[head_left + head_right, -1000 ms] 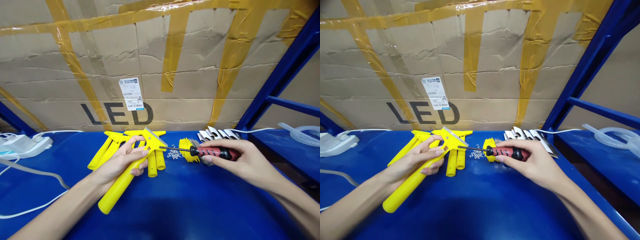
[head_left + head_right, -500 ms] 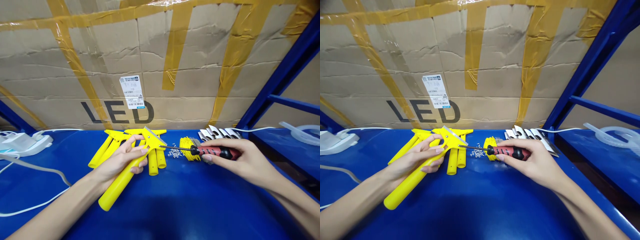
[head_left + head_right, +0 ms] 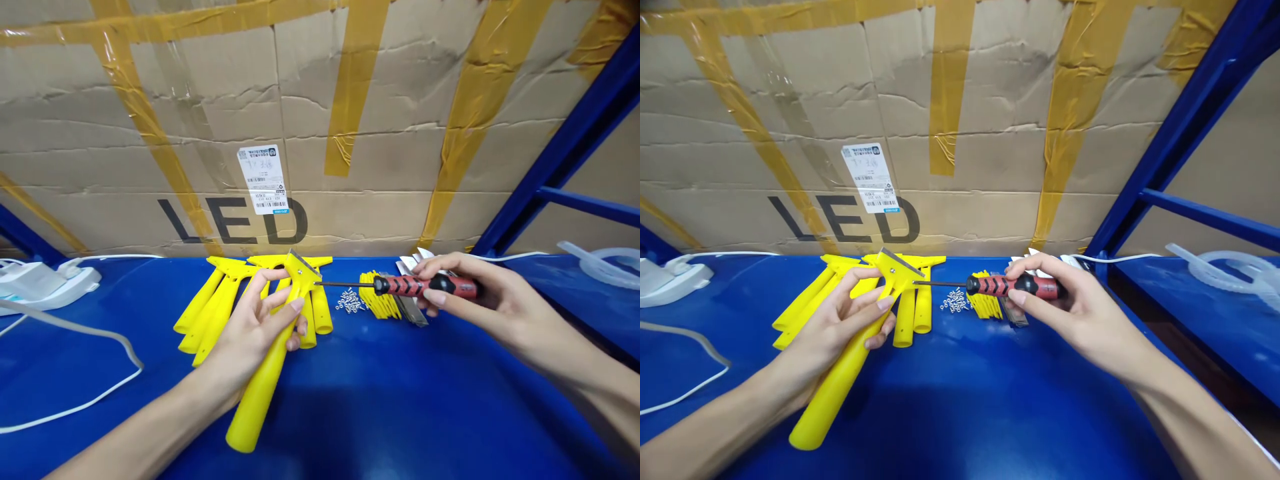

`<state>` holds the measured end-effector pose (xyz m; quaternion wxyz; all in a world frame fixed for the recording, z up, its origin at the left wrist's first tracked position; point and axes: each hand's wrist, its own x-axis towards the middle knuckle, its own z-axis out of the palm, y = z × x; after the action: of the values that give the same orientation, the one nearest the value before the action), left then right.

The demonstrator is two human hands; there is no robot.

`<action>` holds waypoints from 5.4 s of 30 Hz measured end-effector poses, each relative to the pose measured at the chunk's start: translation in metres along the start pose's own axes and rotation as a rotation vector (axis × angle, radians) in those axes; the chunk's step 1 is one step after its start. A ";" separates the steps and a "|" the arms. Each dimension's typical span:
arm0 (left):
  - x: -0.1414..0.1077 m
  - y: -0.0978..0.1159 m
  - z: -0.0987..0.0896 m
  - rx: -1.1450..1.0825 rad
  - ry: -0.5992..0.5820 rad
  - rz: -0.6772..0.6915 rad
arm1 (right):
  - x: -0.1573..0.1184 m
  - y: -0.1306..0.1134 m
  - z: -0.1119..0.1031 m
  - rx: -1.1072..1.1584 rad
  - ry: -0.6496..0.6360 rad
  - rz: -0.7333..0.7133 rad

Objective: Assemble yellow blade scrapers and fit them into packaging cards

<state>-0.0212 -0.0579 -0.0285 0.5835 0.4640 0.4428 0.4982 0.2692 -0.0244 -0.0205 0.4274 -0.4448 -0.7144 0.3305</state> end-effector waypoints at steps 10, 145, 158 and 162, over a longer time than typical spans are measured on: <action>0.002 -0.001 0.002 0.072 0.034 0.176 | 0.001 0.013 0.014 0.385 -0.009 0.139; 0.004 -0.010 0.003 0.015 -0.036 -0.007 | 0.002 0.012 0.006 0.127 0.281 0.007; 0.002 -0.012 0.004 -0.010 -0.119 -0.058 | -0.003 0.012 0.008 0.112 0.247 -0.070; 0.002 -0.012 0.005 -0.014 -0.124 -0.075 | -0.003 0.011 0.009 0.083 0.246 -0.072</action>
<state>-0.0144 -0.0571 -0.0392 0.6312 0.4730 0.4193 0.4496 0.2654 -0.0238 -0.0346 0.5415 -0.4379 -0.6577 0.2872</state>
